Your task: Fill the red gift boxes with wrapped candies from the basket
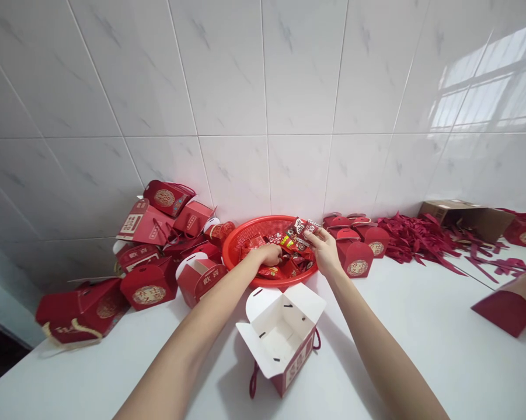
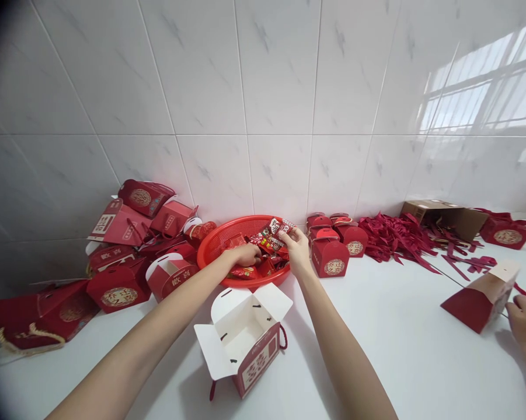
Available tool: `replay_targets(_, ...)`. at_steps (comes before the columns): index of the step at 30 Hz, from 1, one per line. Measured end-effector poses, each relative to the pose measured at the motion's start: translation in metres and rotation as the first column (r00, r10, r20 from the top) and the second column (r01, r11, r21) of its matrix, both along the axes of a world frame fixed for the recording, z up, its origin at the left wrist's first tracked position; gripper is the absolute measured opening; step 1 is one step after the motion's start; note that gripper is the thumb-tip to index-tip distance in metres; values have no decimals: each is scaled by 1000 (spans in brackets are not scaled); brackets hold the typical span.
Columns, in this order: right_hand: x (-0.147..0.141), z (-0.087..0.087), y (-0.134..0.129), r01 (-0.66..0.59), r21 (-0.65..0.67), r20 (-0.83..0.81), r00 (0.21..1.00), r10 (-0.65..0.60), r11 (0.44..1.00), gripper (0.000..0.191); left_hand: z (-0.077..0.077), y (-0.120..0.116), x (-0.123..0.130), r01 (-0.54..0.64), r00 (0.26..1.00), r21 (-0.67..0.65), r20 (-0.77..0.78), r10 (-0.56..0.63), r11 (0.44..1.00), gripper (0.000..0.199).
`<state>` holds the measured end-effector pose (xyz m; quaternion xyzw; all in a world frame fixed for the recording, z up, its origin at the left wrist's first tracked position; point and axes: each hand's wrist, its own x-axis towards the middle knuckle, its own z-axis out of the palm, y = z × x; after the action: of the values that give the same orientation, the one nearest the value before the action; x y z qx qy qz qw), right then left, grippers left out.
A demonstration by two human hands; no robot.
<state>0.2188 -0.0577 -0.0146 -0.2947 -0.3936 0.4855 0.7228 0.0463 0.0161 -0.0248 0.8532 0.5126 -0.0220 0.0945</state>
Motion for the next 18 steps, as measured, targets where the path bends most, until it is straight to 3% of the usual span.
replay_targets(3, 0, 0, -1, 8, 2, 15, 1000, -8, 1000, 34, 8, -6, 2, 12, 998, -81, -58, -17, 997, 31)
replay_targets(8, 0, -3, -1, 20, -1, 63, 998, -20, 1000, 35, 15, -17, 5, -27, 998, -102, -64, 20, 994, 32)
replay_targets(13, 0, -2, -4, 21, -13, 93, 995, -19, 1000, 35, 18, -26, 6, -100, 995, -68, -16, 99, 993, 32)
replay_targets(18, -3, 0, -13, 44, 68, 187, 981, -56, 997, 33, 22, -32, 4, -186, 981, 15, 54, 185, 983, 32)
